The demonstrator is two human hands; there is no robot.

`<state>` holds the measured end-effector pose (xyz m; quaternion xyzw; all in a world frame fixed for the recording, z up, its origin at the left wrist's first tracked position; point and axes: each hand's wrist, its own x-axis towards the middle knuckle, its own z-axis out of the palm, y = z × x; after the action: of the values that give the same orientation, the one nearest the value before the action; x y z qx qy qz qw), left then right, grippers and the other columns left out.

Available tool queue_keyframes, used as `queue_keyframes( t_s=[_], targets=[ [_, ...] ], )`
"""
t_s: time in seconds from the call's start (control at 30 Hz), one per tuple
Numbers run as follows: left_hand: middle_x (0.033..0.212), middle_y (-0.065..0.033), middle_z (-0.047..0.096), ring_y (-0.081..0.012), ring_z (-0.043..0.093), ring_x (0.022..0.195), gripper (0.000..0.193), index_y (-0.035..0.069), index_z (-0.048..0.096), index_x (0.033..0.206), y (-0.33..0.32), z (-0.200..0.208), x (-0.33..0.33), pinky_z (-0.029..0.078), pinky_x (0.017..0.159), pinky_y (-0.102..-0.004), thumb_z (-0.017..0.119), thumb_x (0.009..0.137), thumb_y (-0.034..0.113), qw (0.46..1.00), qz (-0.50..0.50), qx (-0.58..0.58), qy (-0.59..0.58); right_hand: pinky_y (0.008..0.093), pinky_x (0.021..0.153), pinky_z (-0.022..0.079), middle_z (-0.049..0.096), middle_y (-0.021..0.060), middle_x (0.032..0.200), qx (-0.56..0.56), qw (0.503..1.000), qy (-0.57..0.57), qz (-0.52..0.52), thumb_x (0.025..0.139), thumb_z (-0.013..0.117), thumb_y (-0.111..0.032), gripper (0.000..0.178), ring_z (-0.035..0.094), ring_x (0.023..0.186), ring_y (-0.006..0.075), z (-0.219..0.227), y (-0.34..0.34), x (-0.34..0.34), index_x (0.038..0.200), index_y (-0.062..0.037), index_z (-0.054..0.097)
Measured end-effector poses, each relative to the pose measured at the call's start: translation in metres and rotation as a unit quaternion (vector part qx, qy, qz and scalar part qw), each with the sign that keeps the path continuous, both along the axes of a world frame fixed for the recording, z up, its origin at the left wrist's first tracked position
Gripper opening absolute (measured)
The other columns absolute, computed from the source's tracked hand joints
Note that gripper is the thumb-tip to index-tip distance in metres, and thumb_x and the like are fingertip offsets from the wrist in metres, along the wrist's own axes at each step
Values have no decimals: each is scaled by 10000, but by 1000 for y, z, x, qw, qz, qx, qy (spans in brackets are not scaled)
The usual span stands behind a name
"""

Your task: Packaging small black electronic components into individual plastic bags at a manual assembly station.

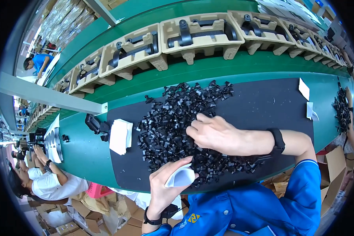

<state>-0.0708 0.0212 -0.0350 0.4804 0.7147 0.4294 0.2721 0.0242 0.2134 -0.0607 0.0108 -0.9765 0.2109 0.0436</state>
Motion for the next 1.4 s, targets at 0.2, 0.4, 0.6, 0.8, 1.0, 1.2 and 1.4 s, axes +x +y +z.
queue_keyframes(
  t_s=[0.2,0.4,0.6,0.8,1.0,1.2,1.4],
  targets=[
    [933,-99,692,-204,667,770,503,21,643,1103,-15,1,-2,526,701,-283,782,620,-3,992,-36,124,7,302,536,484,556,78,793,-16,997,72,-37,735,647,-74,173,563,827,235,8,-4,10,871,-14,560],
    [855,-102,681,-195,660,758,561,16,605,1155,-10,3,11,527,689,-277,769,620,-33,993,-43,114,-11,271,527,497,624,94,995,-364,925,101,-48,739,692,-69,181,601,697,172,78,-31,63,912,-23,663],
    [872,-108,681,-201,654,759,573,21,590,1191,0,12,34,522,680,-280,732,641,-55,989,-79,128,2,274,483,498,617,63,978,-231,933,275,2,755,690,-95,176,587,614,151,74,-47,94,919,-40,658],
    [878,-119,689,-199,673,789,596,3,554,1214,8,10,41,528,720,-281,753,653,-28,991,-95,99,-3,272,398,445,529,35,783,-79,993,77,-30,735,659,-75,263,552,514,128,96,-46,113,996,-107,683],
    [888,-131,691,-196,682,794,771,-2,425,1328,24,11,41,528,754,-281,784,645,-8,980,-140,130,51,288,387,446,491,54,778,6,1000,-27,-10,737,630,-109,316,581,526,146,92,-38,103,1052,-132,634],
    [889,-126,685,-193,672,819,947,-12,192,1427,17,12,41,533,760,-304,772,678,-25,991,-27,116,-64,307,483,507,550,127,850,-14,996,-80,41,770,605,-101,287,645,680,228,100,-15,95,1054,-69,587],
    [895,-129,679,-186,662,833,991,-27,92,1439,3,20,49,532,763,-303,753,701,-50,954,61,156,-248,264,532,515,567,83,918,-292,944,148,-42,730,729,-82,288,618,718,185,92,-22,98,1004,-52,647]
  ],
)
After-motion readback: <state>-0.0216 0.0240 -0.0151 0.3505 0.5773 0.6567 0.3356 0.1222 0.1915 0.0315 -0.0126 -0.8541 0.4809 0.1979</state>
